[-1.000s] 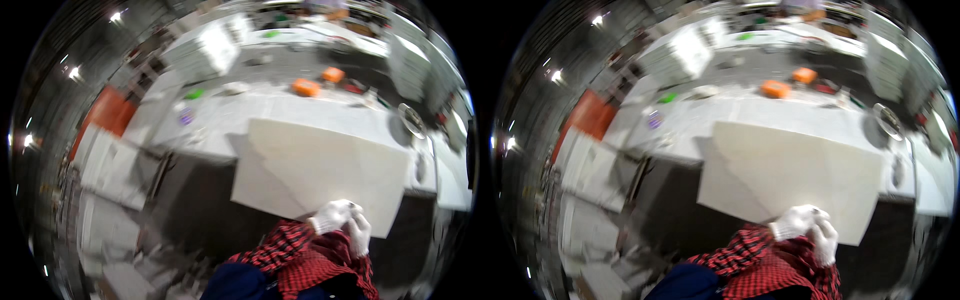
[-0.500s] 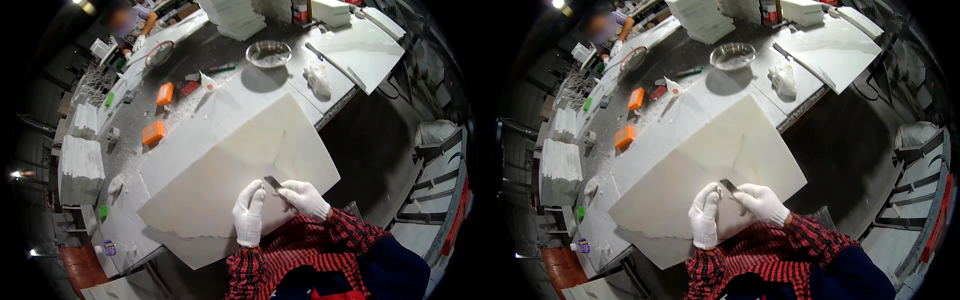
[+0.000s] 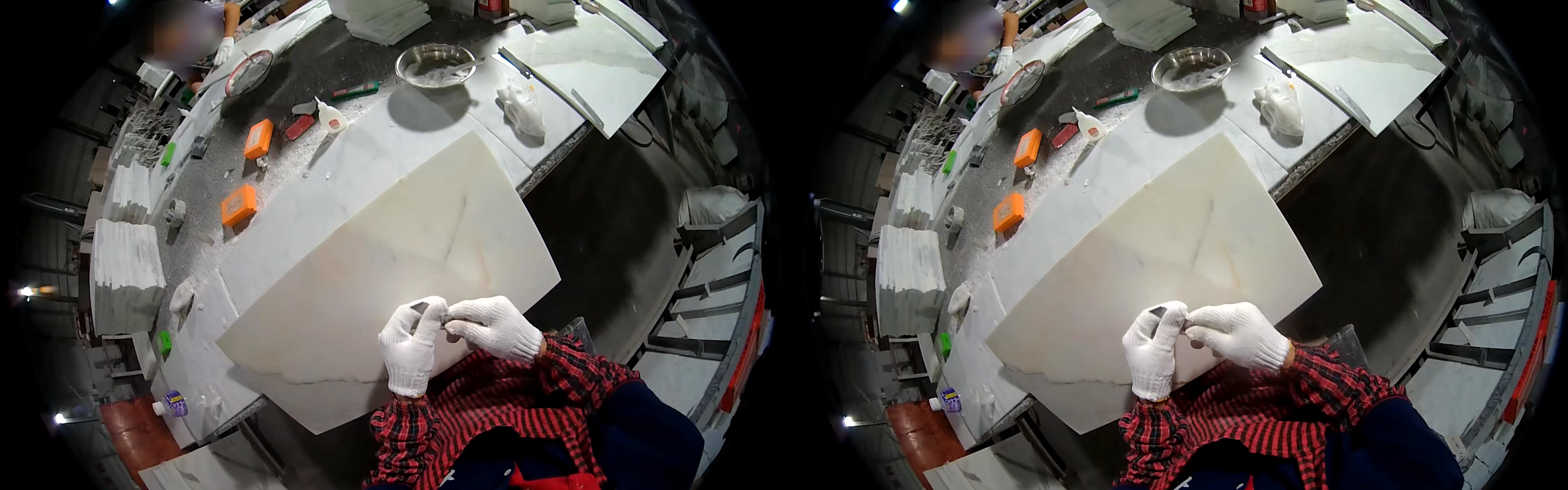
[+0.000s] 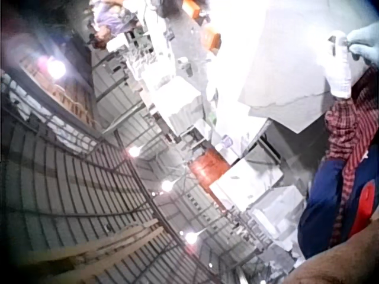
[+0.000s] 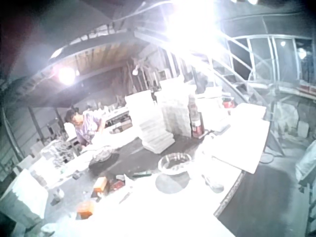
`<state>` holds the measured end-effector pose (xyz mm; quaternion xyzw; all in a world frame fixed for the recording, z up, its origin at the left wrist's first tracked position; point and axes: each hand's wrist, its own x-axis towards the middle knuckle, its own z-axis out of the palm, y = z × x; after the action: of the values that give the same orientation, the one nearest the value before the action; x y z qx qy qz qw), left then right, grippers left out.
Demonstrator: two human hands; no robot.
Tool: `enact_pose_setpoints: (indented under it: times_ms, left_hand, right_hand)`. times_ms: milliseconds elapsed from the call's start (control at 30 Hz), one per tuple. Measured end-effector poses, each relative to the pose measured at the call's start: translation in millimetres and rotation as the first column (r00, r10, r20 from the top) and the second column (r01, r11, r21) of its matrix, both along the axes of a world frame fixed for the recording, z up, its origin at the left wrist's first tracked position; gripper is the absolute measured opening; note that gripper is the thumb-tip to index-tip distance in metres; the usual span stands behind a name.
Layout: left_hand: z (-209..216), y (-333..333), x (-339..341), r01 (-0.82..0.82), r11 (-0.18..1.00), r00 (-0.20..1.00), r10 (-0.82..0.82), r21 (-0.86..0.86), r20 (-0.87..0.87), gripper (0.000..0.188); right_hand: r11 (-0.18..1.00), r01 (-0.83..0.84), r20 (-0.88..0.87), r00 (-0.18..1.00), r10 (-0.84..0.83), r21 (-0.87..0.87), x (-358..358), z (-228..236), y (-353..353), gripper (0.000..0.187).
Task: The person scrapes and smooths the edges of a white stone tile using a metal scraper and an orange sanding block. They repeatedly scrape along the edges, wipe away debris, and sand the edges to refine the surface.
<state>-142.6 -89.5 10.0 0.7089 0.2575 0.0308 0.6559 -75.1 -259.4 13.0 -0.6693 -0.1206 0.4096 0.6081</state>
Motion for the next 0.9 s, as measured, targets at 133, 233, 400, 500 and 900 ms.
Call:
enact_pose_setpoints:
  times_ms: [133, 233, 400, 500, 900]
  left_hand:
    - [10.5, -0.1, 3.5, 0.023, 1.000, 0.997, -0.022, -0.017, 0.076, 0.020]
    - [15.8, 16.7, 4.9, 0.084, 0.928, 0.992, -0.112, 0.363, 0.055, 0.019]
    - [18.9, 37.8, 37.7, -0.115, 0.722, 0.895, -0.223, 0.683, 0.386, 0.026]
    - [16.4, 64.9, 65.1, -0.242, 0.309, 0.901, -0.279, 0.920, 0.331, 0.035]
    - [-11.1, 101.1, 88.4, -0.203, 0.074, 0.977, -0.048, 0.976, 0.207, 0.046]
  right_hand:
    - [0.995, 0.100, 0.353, 0.931, -0.096, 0.006, 0.8, -16.4, 0.3, 0.023]
    - [0.924, 0.364, 0.157, 0.912, -0.379, 0.117, 15.5, -17.9, 4.6, 0.023]
    - [0.871, 0.491, 0.499, 0.749, -0.435, 0.022, 72.7, -11.6, 20.0, 0.023]
    - [0.851, 0.518, 0.755, 0.522, -0.398, 0.091, 93.7, -20.7, 38.0, 0.027]
    - [0.848, 0.526, 0.927, 0.279, -0.249, 0.069, 118.6, -19.9, 58.0, 0.040]
